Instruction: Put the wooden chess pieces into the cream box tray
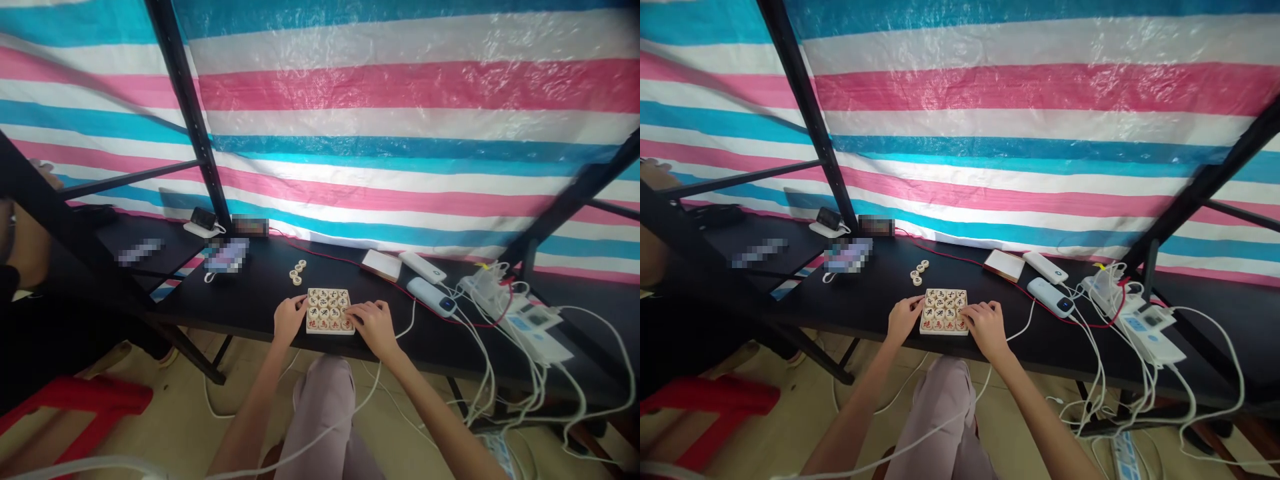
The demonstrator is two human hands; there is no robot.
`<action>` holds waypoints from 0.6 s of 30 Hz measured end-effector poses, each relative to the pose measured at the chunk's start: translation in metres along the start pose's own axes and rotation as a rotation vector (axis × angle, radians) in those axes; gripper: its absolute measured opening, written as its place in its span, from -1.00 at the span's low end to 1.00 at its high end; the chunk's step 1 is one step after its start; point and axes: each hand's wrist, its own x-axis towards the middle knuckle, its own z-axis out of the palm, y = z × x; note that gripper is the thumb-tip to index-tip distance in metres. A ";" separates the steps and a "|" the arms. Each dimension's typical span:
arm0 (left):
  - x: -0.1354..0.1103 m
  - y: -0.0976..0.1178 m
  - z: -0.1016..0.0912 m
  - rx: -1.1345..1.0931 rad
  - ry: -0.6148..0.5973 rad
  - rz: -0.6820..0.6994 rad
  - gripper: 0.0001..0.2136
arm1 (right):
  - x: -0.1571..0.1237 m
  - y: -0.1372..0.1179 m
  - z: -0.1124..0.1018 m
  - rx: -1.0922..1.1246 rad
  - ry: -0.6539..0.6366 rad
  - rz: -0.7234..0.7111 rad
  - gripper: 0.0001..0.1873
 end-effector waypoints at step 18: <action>-0.001 -0.001 0.001 -0.008 0.013 0.023 -0.68 | 0.037 0.011 0.005 -0.039 -0.047 -0.045 -0.77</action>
